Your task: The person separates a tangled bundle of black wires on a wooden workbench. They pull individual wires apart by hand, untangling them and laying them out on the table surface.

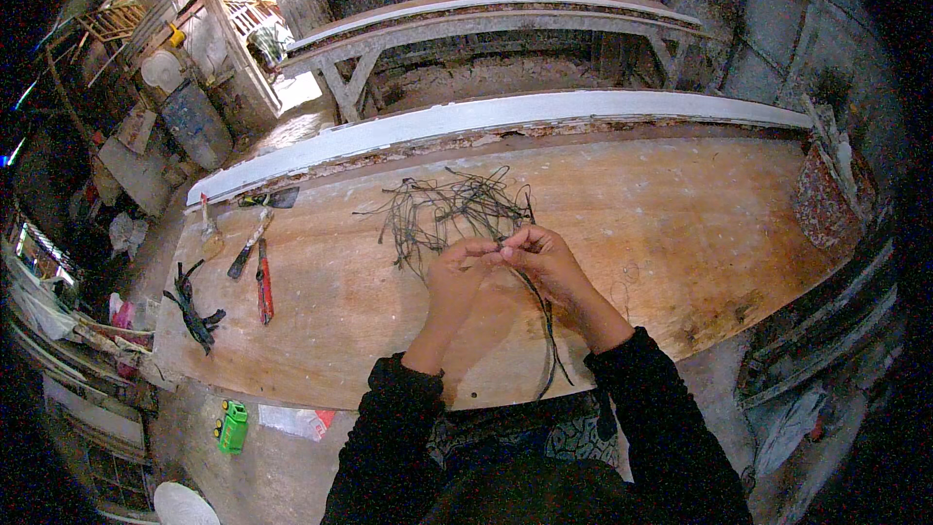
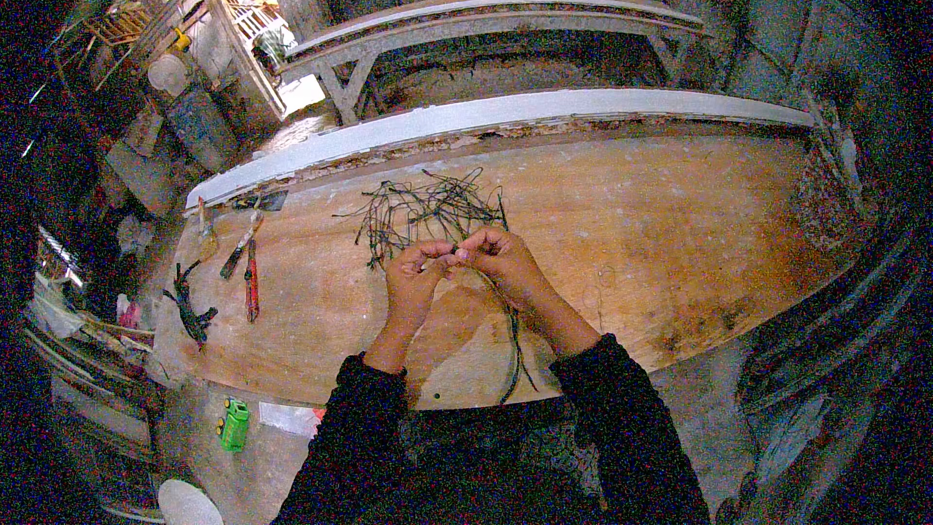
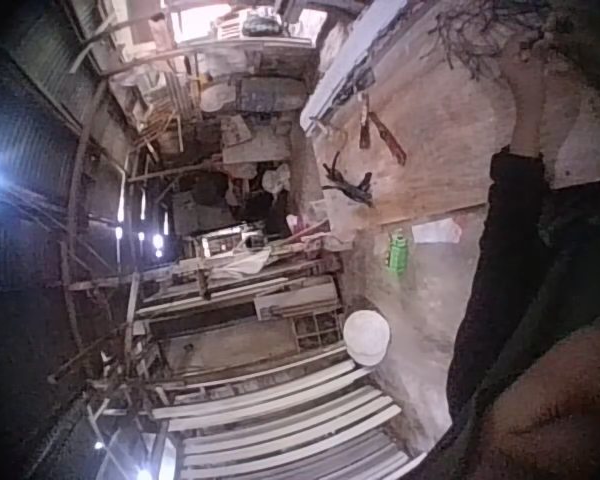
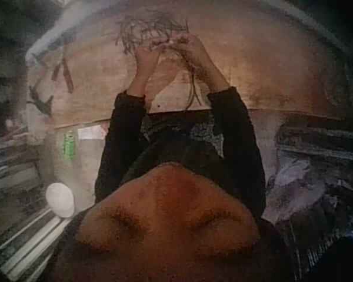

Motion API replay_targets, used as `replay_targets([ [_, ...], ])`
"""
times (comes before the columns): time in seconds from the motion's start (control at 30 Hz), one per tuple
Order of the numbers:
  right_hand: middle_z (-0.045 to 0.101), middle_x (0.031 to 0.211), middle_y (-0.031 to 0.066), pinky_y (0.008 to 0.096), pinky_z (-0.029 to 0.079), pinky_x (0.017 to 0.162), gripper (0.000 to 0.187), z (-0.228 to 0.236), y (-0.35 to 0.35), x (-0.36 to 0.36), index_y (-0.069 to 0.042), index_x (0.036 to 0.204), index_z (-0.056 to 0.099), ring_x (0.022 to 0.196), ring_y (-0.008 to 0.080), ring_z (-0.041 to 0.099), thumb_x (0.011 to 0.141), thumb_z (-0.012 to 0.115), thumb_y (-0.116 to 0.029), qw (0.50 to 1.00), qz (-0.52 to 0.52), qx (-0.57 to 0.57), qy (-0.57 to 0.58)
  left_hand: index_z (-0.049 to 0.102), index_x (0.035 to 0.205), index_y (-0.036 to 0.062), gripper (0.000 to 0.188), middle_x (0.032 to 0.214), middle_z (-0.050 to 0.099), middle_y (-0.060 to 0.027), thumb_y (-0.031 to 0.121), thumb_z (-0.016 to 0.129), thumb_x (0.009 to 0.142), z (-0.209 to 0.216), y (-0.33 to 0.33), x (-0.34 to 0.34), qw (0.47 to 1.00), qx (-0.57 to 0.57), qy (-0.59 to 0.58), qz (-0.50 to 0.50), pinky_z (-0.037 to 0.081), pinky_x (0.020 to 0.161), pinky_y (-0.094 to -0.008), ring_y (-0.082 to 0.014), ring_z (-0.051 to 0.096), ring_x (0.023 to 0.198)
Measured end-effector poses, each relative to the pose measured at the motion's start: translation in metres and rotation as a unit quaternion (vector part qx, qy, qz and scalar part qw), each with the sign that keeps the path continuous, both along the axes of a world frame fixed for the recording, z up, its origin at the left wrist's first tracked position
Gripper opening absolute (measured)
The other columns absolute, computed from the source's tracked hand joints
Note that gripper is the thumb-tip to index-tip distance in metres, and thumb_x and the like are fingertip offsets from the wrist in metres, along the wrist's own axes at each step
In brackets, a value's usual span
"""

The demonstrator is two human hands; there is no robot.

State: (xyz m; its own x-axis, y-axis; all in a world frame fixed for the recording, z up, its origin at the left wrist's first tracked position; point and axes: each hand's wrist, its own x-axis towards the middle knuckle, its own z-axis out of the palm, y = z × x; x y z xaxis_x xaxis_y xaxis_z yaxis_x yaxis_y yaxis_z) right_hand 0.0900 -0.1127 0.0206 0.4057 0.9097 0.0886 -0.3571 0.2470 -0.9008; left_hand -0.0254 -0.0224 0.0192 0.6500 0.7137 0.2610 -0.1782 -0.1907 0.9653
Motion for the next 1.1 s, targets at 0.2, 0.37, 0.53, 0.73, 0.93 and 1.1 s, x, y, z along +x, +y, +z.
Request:
replay_targets([
  [0.2,0.057,0.077,0.0055,0.0222,0.044,0.066,0.007,0.003,0.0,0.0,-0.003,0.08,0.054,0.072,0.0119,0.055,0.075,0.059,-0.005,1.0,-0.01,-0.019,0.001,0.057,0.08,-0.0001,0.011,0.078,0.058,-0.0056,0.004,0.063,0.071,0.003,-0.001,-0.001,1.0,0.014,0.015,0.006,0.047,0.055,-0.0232,-0.0127,0.055,0.068],
  [0.37,0.057,0.076,0.0043,0.0235,0.045,0.066,0.011,0.004,-0.002,0.0,-0.003,0.081,0.053,0.071,0.0122,0.055,0.075,0.06,-0.007,0.999,0.009,-0.043,0.002,0.054,0.081,0.0036,0.006,0.075,0.056,-0.0036,0.008,0.057,0.077,0.011,0.009,-0.005,0.993,-0.023,0.051,-0.101,0.047,0.055,-0.023,-0.0117,0.054,0.066],
  [0.53,0.055,0.076,0.0032,0.0219,0.043,0.062,0.015,0.009,-0.004,-0.005,-0.006,0.082,0.05,0.069,0.0112,0.054,0.074,0.061,-0.009,0.997,0.078,-0.017,0.012,0.05,0.081,0.0054,0.007,0.069,0.054,-0.0004,0.012,0.053,0.078,0.01,0.013,-0.009,0.969,-0.146,-0.002,-0.198,0.045,0.055,-0.0211,-0.009,0.054,0.063],
  [0.73,0.046,0.066,-0.0019,0.0172,0.036,0.049,0.02,0.013,-0.003,-0.008,-0.011,0.078,0.041,0.056,0.0073,0.046,0.073,0.059,-0.008,0.982,0.131,0.076,0.113,0.045,0.074,0.0104,0.012,0.066,0.048,0.0025,0.02,0.05,0.079,0.013,0.01,-0.012,0.934,-0.249,-0.015,-0.255,0.044,0.052,-0.0209,-0.0075,0.049,0.055],
  [0.93,0.041,0.066,-0.0018,0.0198,0.04,0.054,0.022,0.011,-0.009,0.003,-0.012,0.078,0.036,0.054,0.0076,0.045,0.073,0.056,-0.004,0.955,0.166,0.13,0.208,0.04,0.069,0.0139,0.015,0.062,0.038,0.0051,0.021,0.049,0.077,0.017,0.011,-0.016,0.872,-0.39,-0.139,-0.26,0.04,0.048,-0.0219,-0.0072,0.043,0.057],
  [1.1,0.043,0.068,-0.0013,0.0214,0.043,0.058,0.018,0.02,-0.008,-0.002,-0.011,0.077,0.038,0.058,0.0089,0.047,0.076,0.055,-0.005,0.982,0.081,0.085,0.147,0.048,0.092,0.0123,0.018,0.075,0.047,0.0037,0.024,0.053,0.08,0.015,0.012,-0.011,0.939,-0.239,-0.158,-0.19,0.045,0.052,-0.0216,-0.0084,0.048,0.071],
])
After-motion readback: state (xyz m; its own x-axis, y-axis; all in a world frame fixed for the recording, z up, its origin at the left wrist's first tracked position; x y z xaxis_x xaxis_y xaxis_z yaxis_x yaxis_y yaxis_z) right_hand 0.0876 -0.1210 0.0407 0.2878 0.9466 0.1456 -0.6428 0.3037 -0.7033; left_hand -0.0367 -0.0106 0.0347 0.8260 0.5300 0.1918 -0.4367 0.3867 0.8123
